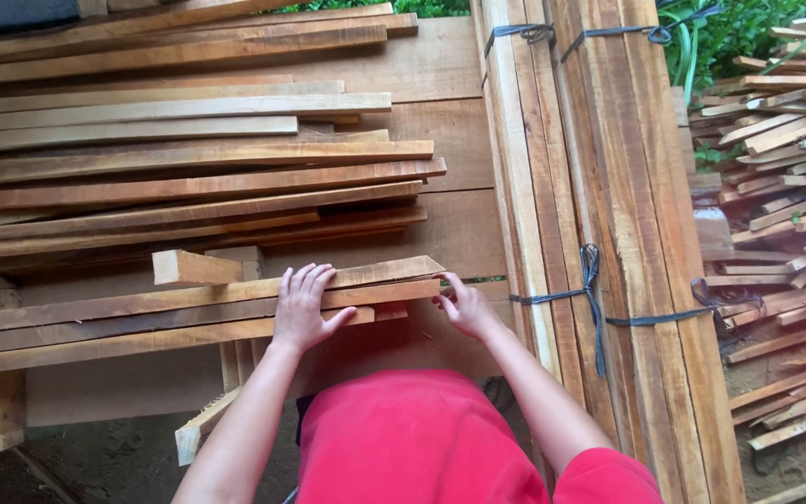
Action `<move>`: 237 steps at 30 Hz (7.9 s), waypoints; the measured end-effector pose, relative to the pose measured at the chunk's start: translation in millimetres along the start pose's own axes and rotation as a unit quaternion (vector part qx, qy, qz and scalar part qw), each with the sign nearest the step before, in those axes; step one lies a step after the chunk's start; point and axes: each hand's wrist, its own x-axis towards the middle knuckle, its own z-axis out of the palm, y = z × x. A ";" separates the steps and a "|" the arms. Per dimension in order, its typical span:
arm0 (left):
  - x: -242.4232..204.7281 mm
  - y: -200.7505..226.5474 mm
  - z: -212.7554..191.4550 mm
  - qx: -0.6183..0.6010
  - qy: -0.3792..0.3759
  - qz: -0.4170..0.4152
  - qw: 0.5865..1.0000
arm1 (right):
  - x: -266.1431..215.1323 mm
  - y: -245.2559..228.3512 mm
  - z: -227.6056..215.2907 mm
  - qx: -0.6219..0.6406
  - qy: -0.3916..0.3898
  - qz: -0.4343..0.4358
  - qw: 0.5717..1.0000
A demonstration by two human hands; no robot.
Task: Organizing thin wood strips and bundling them together with a plastic tie.
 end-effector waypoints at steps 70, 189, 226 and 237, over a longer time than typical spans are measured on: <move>-0.6 -18.0 5.7 -0.039 0.053 0.032 0.997 | -6.4 -37.3 110.7 0.758 0.032 0.321 0.567; 17.4 -40.8 -61.5 0.036 -0.320 0.008 0.947 | -22.6 -25.9 71.3 0.246 0.303 0.297 0.871; 20.2 -41.1 -60.4 0.029 -0.300 -0.016 0.953 | -1.9 -37.4 105.7 0.665 0.284 0.292 0.626; 23.7 -46.4 -51.0 0.071 -0.326 0.014 0.943 | 1.0 -24.3 94.3 0.468 0.404 0.263 0.741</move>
